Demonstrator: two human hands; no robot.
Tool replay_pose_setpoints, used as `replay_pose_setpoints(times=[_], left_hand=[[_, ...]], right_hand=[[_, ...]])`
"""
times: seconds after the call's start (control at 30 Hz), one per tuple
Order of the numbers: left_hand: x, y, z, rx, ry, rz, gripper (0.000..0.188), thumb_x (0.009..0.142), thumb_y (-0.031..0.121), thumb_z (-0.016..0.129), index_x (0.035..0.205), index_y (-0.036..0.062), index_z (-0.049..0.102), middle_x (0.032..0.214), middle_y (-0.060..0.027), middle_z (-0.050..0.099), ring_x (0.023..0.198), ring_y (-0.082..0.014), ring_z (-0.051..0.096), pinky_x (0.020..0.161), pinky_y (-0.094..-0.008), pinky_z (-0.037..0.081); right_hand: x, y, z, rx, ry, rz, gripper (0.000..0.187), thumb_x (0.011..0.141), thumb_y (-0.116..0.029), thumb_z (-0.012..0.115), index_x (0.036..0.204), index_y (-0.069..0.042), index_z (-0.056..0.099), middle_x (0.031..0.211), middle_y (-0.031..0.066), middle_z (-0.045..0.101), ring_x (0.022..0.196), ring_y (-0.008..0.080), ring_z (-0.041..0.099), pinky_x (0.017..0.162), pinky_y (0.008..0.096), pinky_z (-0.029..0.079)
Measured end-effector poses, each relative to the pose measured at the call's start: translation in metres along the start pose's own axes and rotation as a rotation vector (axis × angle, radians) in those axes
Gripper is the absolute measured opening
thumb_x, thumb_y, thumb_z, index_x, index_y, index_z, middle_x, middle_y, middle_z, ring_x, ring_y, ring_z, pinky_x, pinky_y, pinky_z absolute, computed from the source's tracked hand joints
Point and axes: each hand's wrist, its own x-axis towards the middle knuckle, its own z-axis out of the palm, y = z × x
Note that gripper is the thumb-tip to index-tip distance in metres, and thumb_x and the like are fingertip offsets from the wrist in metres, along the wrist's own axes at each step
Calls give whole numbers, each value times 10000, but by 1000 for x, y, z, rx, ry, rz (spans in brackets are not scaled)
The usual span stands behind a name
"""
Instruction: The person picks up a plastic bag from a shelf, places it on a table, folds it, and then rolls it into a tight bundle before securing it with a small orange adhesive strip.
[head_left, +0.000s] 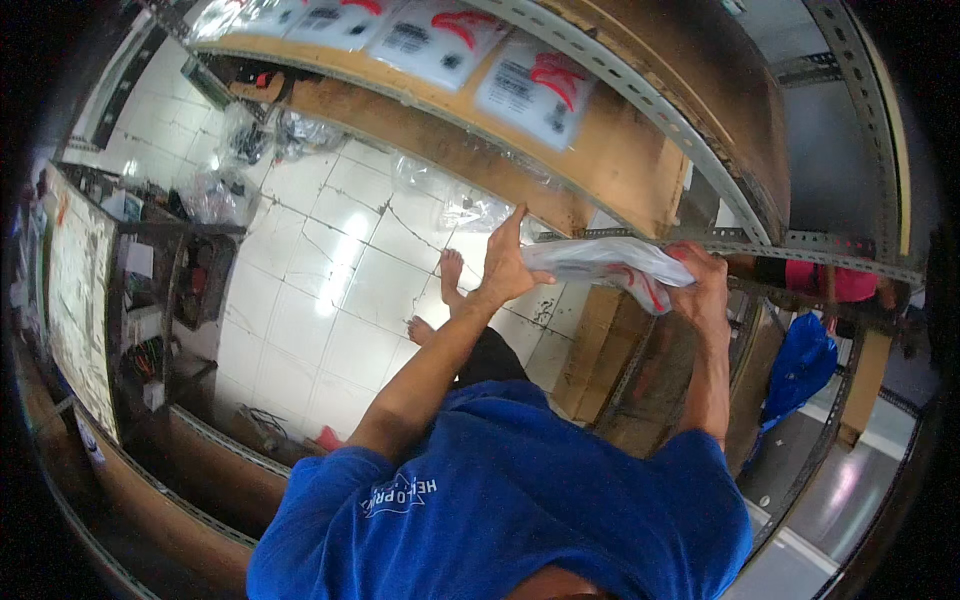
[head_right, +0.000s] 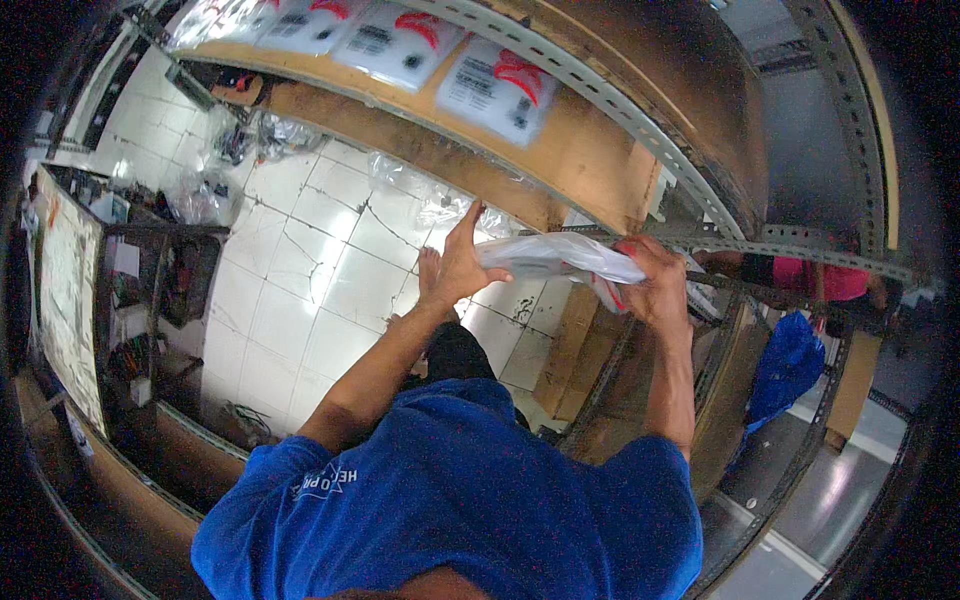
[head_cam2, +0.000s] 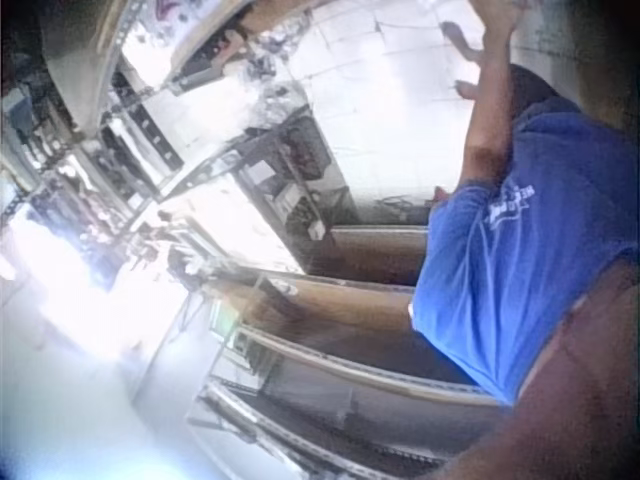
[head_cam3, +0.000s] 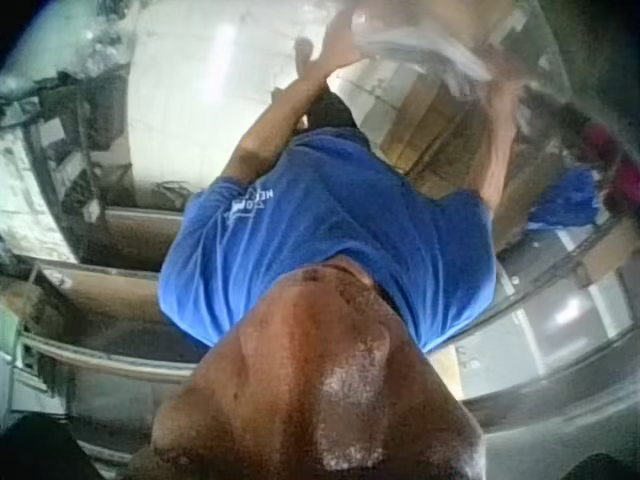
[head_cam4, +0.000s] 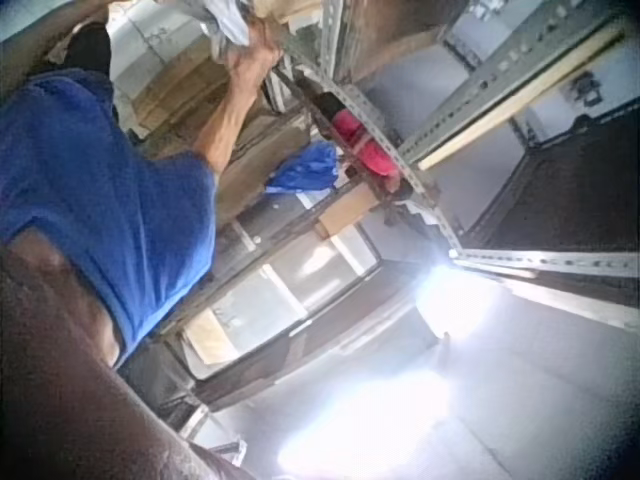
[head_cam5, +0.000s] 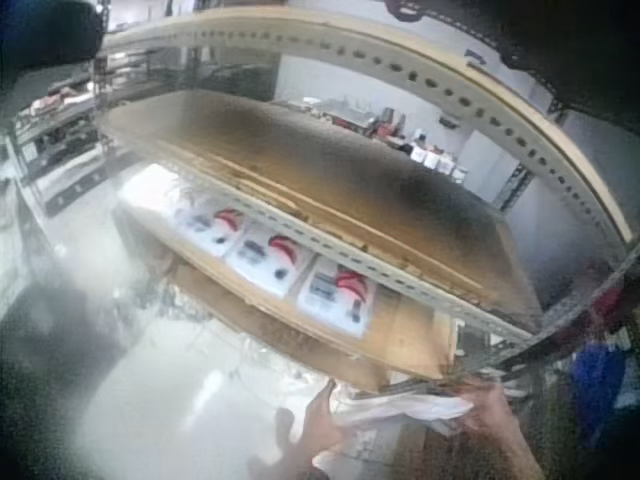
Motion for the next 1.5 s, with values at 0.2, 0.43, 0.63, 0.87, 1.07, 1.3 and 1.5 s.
replay_pose_setpoints(times=[0.2,0.43,0.63,0.87,1.07,1.3,1.5], left_hand=[[-15,-26,-40,-148,-230,-267,451,679,557,764,1008,249,754,881,-42,732,944,-208,607,932,-437,317],[62,-11,-56,-540,-172,-360,292,736,193,796,999,79,736,861,-65,723,801,-162,644,759,-333,480],[182,13,-74,-467,52,-266,344,708,103,769,1027,2,692,881,-127,706,843,-220,666,767,-339,519],[261,-14,-58,125,261,-299,276,680,78,666,950,21,673,878,-241,675,902,-386,666,802,-445,537],[263,-21,-56,170,222,-301,362,718,126,674,1072,53,655,931,-222,675,900,-390,658,794,-497,522],[258,-14,-58,108,201,-257,359,716,137,677,1063,51,643,930,-221,672,918,-402,645,817,-495,515],[257,-22,-61,66,220,-192,386,720,120,701,1083,26,610,982,-228,657,955,-409,629,833,-497,502]], right_hand=[[47,29,39,121,-122,315,257,687,16,685,941,-21,689,831,104,672,704,198,637,660,289,484],[189,155,86,68,-211,225,320,790,-165,678,1066,-5,655,857,93,682,755,199,635,706,367,510],[322,221,121,-39,-187,61,332,791,-182,680,1072,-6,651,871,100,680,770,217,637,712,375,510],[436,252,160,-143,-220,27,347,793,-200,681,1079,-7,647,888,109,678,788,238,639,719,385,510],[455,264,187,-180,-221,28,360,794,-217,682,1085,-8,643,902,116,677,804,256,641,725,393,510],[446,272,177,-220,-199,45,376,796,-235,683,1092,-10,638,919,124,675,822,278,643,732,402,510],[435,270,175,-247,-180,45,389,797,-252,684,1099,-11,634,933,131,673,838,296,645,739,411,510]])
